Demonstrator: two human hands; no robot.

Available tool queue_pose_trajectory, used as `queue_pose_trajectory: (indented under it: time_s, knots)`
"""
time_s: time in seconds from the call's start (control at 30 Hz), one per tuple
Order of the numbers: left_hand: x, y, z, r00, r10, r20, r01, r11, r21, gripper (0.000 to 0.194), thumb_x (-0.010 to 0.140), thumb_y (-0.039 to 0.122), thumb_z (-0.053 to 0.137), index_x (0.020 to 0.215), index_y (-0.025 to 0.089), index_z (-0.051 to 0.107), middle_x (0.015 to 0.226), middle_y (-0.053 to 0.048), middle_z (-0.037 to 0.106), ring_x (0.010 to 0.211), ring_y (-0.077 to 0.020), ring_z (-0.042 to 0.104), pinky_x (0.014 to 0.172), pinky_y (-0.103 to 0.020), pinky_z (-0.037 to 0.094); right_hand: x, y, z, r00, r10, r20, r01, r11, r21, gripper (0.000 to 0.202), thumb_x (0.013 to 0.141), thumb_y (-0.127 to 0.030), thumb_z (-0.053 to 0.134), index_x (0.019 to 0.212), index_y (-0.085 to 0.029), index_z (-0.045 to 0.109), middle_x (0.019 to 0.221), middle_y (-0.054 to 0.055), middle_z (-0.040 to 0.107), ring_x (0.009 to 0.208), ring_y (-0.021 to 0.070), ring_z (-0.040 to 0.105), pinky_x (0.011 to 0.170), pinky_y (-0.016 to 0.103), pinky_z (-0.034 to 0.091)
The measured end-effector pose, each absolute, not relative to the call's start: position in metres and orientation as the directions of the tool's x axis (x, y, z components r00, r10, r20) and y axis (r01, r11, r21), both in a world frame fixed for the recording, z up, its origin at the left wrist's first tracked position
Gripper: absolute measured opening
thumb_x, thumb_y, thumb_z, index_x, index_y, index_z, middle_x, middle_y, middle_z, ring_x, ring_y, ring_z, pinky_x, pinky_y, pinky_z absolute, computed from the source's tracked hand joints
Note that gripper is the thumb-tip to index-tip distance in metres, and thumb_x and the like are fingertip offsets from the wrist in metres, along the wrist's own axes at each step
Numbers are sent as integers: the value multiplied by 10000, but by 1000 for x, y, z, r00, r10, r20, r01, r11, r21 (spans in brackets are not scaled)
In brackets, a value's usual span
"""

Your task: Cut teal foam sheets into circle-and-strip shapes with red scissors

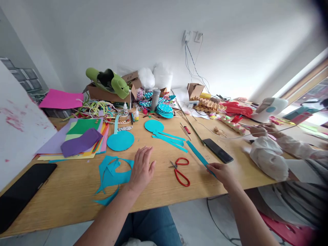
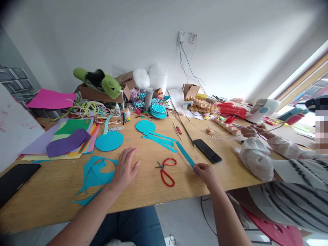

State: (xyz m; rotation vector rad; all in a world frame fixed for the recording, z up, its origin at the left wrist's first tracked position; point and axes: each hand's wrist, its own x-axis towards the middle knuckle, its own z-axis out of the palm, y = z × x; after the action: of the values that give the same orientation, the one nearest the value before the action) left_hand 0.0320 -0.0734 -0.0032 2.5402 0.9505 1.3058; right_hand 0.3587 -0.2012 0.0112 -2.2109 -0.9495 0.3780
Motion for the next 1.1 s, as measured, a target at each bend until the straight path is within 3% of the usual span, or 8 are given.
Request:
queue_pose_trajectory:
  time_s: [0.1, 0.33, 0.5, 0.6, 0.73, 0.93, 1.03, 1.1]
  knots:
    - [33, -73, -5, 438, 595, 673, 457, -793, 403, 497, 888, 167, 454, 1363, 192, 310, 1264, -137, 509, 1229, -260, 458, 1046, -502, 398, 373, -206, 1, 712, 702, -6, 527, -540, -657, 350, 533, -516, 628, 473, -172, 655, 406, 42, 564, 402, 147, 436, 428, 289, 305]
    - [29, -72, -5, 419, 633, 651, 446, -768, 459, 504, 877, 135, 443, 1360, 204, 319, 1253, -134, 506, 1206, -258, 471, 1011, -480, 437, 387, -202, -12, 716, 696, 59, 594, -563, -575, 338, 636, -468, 573, 605, -157, 703, 523, 94, 645, 491, 210, 543, 490, 335, 377]
    - [30, -71, -7, 403, 645, 649, 430, -759, 488, 509, 870, 118, 440, 1358, 212, 329, 1252, -133, 504, 1204, -257, 472, 1006, -482, 438, 369, -205, -8, 708, 661, 249, 695, -588, -415, 448, 719, -495, 558, 889, -119, 732, 927, 217, 679, 899, 365, 589, 749, 490, 423]
    - [29, -71, -1, 356, 667, 655, 407, -741, 534, 485, 869, 131, 464, 1336, 209, 360, 1243, -130, 517, 1189, -244, 488, 999, -458, 447, 335, -200, -6, 430, 811, 397, 902, -365, -233, 495, 817, -525, 497, 1050, -136, 693, 1073, 191, 648, 1031, 336, 555, 875, 483, 411]
    - [7, -69, 28, 214, 721, 660, 342, -688, 640, 426, 873, 202, 516, 1290, 212, 426, 1228, -119, 557, 1183, -233, 516, 999, -438, 447, 290, -187, -11, 31, 951, 307, 989, 16, -149, 445, 841, -488, 548, 1212, -249, 604, 1221, 102, 615, 1150, 277, 520, 928, 427, 403]
    - [-70, -63, 58, -30, 818, 574, 268, -546, 794, 400, 870, 286, 562, 1254, 204, 487, 1196, -97, 597, 1140, -206, 567, 984, -383, 461, 273, -181, -28, -23, 946, 323, 998, 41, -50, 325, 935, -406, 402, 1052, -259, 668, 969, 94, 668, 878, 246, 599, 777, 377, 397]
    - [-101, -67, 47, -2, 853, 522, 377, -482, 790, 332, 873, 303, 556, 1188, 200, 541, 1087, -75, 650, 1050, -195, 614, 942, -366, 485, 269, -180, -34, -30, 945, 325, 999, 35, -9, 396, 963, -407, 323, 1047, -204, 652, 851, 104, 632, 801, 254, 579, 711, 365, 385]
    - [-113, -73, 35, 61, 835, 547, 508, -498, 703, 255, 862, 303, 572, 1098, 207, 592, 1036, -62, 666, 1002, -195, 625, 920, -369, 493, 260, -177, -36, -25, 945, 326, 999, 32, -14, 422, 972, -412, 292, 1055, -180, 635, 850, 107, 614, 785, 252, 574, 692, 358, 383]
